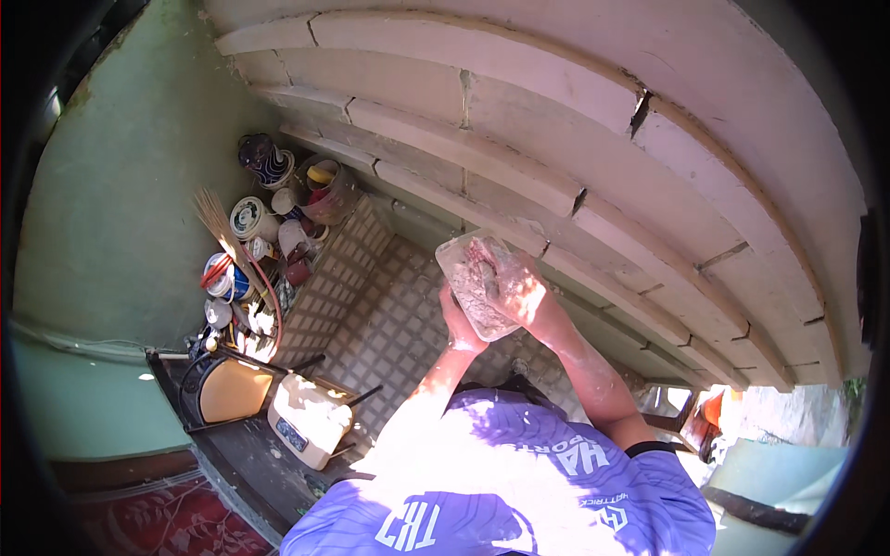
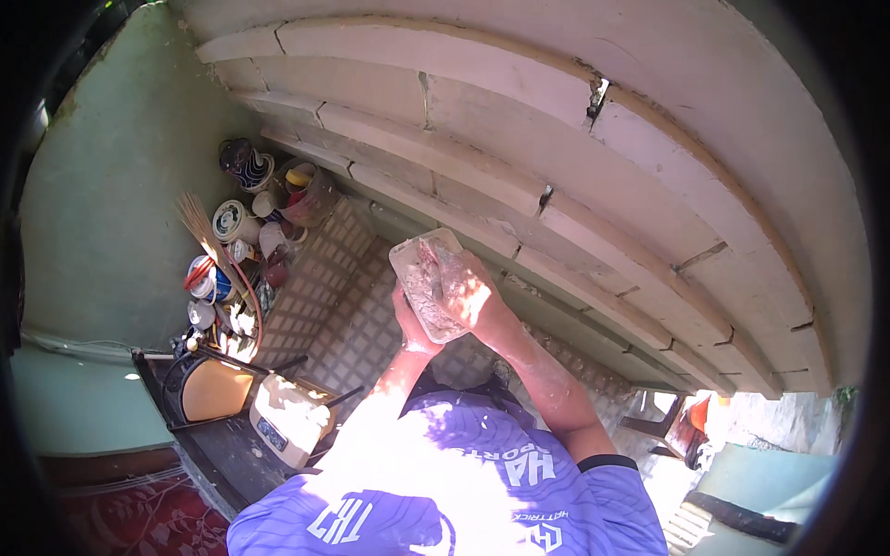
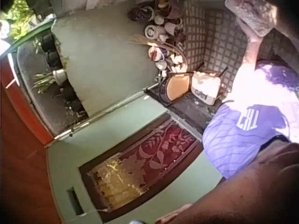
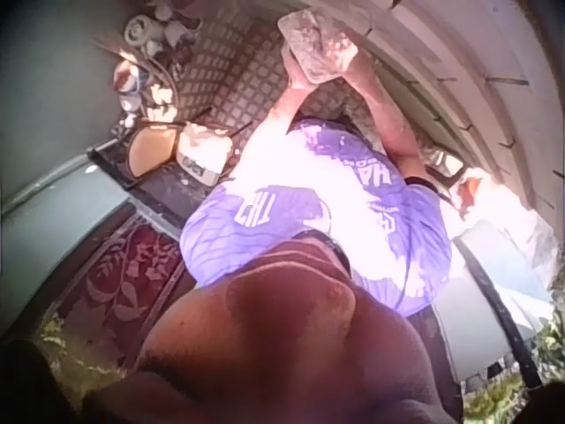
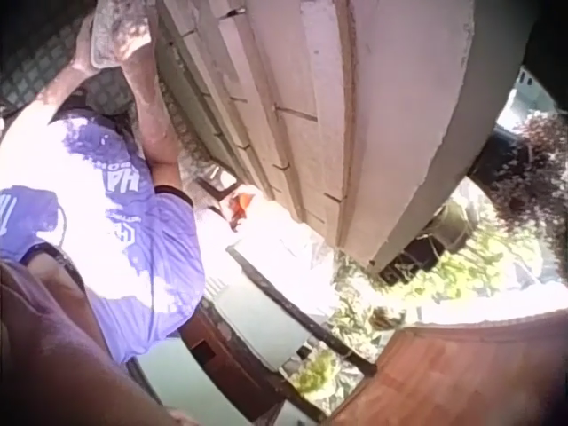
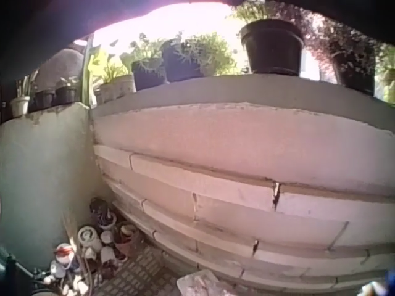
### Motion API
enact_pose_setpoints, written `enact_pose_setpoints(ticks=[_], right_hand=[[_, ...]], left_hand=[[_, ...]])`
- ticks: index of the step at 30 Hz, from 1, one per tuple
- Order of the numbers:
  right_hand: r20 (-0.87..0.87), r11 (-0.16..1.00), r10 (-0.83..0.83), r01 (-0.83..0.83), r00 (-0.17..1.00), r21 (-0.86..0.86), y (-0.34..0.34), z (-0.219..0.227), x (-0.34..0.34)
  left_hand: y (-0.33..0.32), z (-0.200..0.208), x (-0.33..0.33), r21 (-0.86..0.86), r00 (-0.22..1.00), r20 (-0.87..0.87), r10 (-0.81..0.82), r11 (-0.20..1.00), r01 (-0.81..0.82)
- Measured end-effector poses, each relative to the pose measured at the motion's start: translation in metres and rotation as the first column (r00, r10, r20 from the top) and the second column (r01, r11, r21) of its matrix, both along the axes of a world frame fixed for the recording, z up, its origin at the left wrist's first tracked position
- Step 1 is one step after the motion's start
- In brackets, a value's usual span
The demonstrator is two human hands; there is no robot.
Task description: Applying wall filler or putty to gaps in a concrete wall using a spreader.
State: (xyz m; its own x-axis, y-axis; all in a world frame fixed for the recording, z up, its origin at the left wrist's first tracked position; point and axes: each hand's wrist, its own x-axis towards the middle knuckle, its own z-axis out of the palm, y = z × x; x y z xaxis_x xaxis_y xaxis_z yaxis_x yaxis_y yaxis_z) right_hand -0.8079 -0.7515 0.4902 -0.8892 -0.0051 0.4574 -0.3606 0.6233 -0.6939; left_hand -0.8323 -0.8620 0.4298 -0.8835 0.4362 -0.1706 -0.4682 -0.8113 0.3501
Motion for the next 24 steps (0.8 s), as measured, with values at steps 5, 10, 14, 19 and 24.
enact_pose_setpoints(ticks=[5,10,14,19,24], right_hand=[[-0.252,0.854,0.059,0.082,0.966,0.514,-0.017,-0.008,-0.004],[0.505,0.998,-0.044,0.019,0.862,0.054,-0.031,-0.012,-0.02],[-0.084,0.875,-0.196,0.212,0.977,0.436,-0.015,-0.009,0.001],[0.003,0.934,-0.264,0.255,0.964,0.25,-0.011,-0.077,0.014],[-0.148,0.832,-0.159,0.214,0.976,0.512,-0.031,-0.032,0.028]], left_hand=[[-0.021,-0.015,-0.024,0.01,0.999,-0.025,-0.025,1.0,0.025],[-0.036,-0.015,-0.029,0.042,0.992,0.013,-0.122,0.992,0.121],[-0.053,-0.012,-0.027,-0.004,0.994,0.011,-0.107,0.994,0.107],[-0.046,-0.008,-0.018,0.054,0.969,0.049,-0.241,0.97,0.238],[-0.041,-0.005,-0.005,0.101,0.956,0.014,-0.293,0.952,0.29]])
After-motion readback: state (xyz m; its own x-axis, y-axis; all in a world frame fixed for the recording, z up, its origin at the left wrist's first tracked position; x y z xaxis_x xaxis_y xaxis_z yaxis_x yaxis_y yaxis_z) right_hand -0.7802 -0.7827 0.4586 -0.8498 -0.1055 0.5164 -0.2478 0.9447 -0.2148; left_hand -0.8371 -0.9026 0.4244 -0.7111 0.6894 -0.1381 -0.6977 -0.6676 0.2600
